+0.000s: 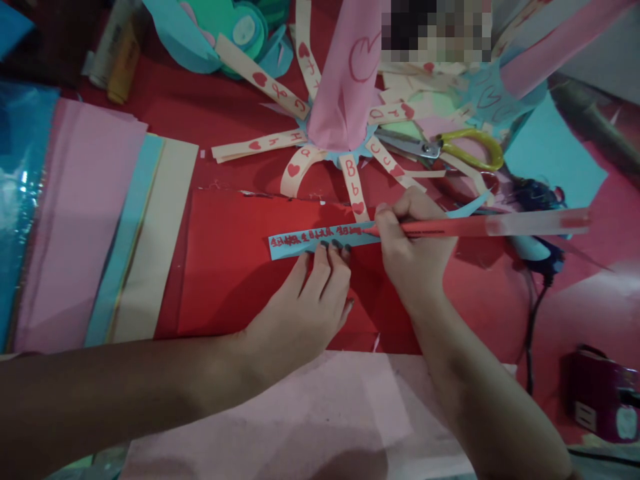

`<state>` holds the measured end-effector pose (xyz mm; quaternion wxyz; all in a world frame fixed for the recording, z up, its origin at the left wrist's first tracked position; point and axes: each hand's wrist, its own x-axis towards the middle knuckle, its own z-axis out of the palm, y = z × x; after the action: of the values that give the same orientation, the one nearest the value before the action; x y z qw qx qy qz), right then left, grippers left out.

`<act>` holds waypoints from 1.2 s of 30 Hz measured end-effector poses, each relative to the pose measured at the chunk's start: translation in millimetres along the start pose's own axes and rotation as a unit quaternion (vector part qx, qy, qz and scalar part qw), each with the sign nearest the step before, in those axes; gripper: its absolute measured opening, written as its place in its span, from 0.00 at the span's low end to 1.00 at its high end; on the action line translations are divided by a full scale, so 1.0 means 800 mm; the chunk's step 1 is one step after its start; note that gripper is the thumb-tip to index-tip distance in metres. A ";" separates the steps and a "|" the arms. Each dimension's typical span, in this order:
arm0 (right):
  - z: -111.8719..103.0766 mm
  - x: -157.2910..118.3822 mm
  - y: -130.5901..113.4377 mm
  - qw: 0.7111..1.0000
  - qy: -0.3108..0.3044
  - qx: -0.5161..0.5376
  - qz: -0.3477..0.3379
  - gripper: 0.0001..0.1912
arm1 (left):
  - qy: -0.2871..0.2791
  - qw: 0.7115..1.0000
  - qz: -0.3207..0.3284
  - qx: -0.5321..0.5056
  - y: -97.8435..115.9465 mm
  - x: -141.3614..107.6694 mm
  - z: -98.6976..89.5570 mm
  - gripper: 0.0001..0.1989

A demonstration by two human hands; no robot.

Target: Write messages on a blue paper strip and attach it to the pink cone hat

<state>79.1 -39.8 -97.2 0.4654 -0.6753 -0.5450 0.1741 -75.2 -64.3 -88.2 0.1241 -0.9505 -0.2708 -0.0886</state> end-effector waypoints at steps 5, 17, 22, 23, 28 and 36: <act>0.000 -0.001 0.002 1.000 0.003 -0.002 -0.013 0.19 | 0.006 1.000 0.000 -0.008 0.000 0.000 0.001 0.20; 0.001 0.000 0.003 0.999 0.008 -0.007 -0.032 0.19 | 0.000 0.999 -0.004 -0.052 -0.002 -0.002 0.005 0.20; 0.001 0.000 0.005 0.999 0.006 0.007 -0.039 0.19 | -0.031 0.991 0.031 -0.129 -0.004 -0.004 0.013 0.23; 0.001 0.000 0.005 0.999 0.006 0.011 -0.036 0.19 | -0.036 0.989 0.034 -0.136 -0.004 -0.004 0.013 0.24; 0.001 0.001 0.003 0.999 0.010 0.024 -0.022 0.19 | -0.039 0.986 0.038 -0.156 -0.004 -0.003 0.014 0.25; 0.002 0.000 0.000 0.996 0.027 0.072 0.033 0.18 | -0.033 0.992 0.029 -0.120 -0.003 -0.004 0.012 0.24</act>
<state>78.1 -39.2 -97.8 0.5216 -0.6621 -0.4955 0.2097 -77.9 -61.3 -97.8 0.0024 -0.9683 -0.2346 -0.0852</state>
